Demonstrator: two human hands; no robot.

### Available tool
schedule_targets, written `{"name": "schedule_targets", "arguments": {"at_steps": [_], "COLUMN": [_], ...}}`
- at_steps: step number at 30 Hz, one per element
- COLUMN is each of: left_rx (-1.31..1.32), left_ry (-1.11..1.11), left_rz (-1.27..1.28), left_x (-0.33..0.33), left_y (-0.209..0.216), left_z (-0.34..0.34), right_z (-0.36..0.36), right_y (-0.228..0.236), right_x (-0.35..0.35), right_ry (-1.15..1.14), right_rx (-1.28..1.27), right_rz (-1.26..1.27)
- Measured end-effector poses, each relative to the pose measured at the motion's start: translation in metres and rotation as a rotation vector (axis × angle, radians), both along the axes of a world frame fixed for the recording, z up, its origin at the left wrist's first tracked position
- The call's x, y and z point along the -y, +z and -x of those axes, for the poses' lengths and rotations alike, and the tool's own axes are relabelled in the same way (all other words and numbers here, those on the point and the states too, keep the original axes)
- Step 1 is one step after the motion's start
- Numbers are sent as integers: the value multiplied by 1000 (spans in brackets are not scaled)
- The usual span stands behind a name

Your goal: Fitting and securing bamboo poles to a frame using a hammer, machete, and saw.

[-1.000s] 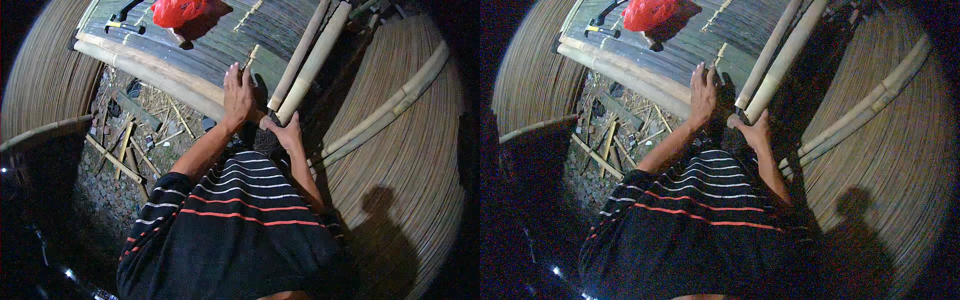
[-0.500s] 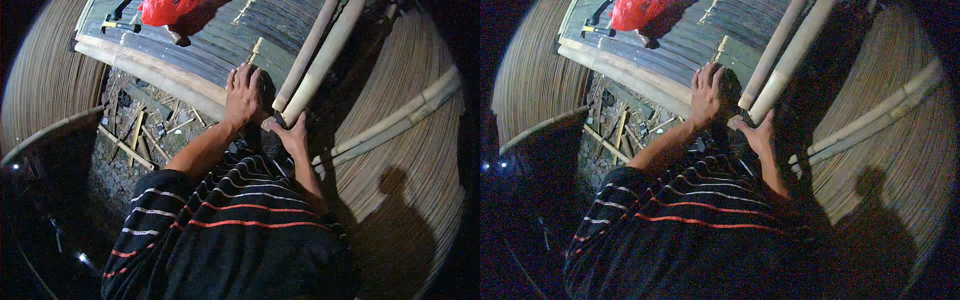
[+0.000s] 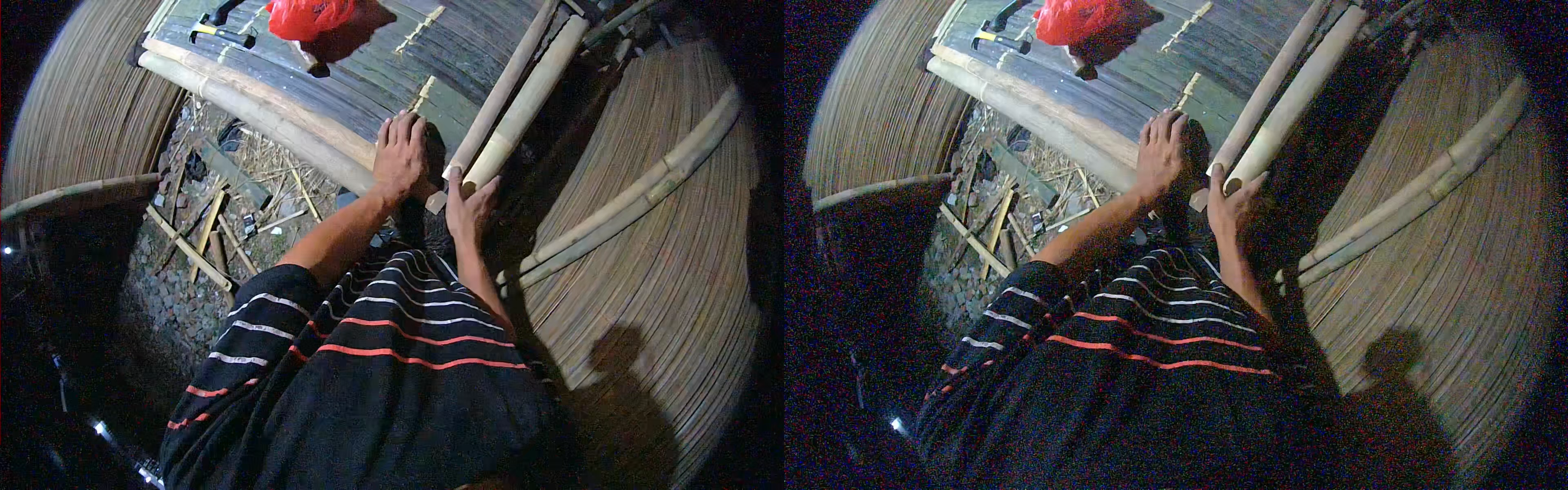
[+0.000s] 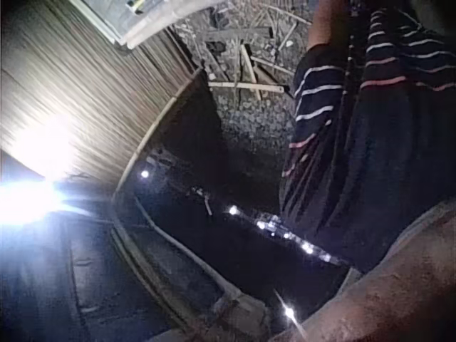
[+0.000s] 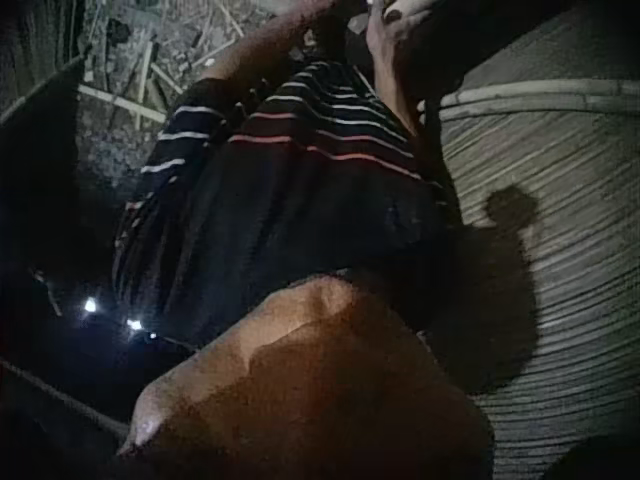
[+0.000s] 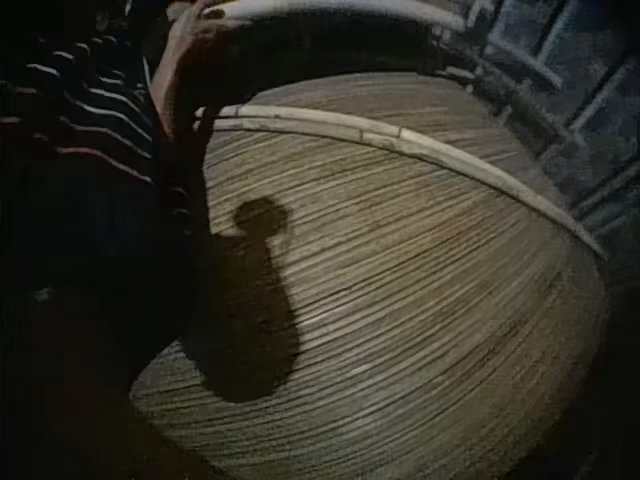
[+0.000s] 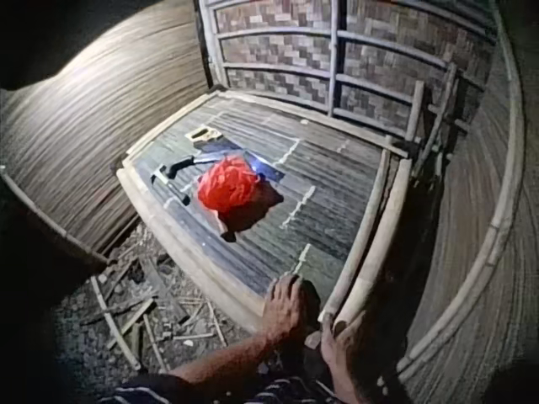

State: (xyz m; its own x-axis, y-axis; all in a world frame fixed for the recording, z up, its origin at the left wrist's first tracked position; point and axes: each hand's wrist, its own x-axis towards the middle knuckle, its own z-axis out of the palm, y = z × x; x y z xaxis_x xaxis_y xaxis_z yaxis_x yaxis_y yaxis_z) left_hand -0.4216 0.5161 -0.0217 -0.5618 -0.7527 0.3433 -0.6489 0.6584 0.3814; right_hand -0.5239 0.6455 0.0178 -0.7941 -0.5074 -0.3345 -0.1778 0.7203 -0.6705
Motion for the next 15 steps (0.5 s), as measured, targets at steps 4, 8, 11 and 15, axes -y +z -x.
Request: {"name": "schedule_targets", "arguments": {"at_steps": [4,8,11,15], "left_rx": [-12,-18,-148,-425], "left_ry": [8,13,1,79], "left_rz": [3,-12,-38,-215], "left_x": [-2,0,0,20], "left_y": [-1,-4,-3,5], "left_z": [-1,0,-1,-8], "right_z": [-9,-8,-14,-19], "right_y": [-9,-21,-19,-14], "right_x": [12,24,25,28], "right_ry": [45,52,76,124], "right_rx": [-390,-694,-778,-742], "right_rz": [60,112,-21,-129]}}
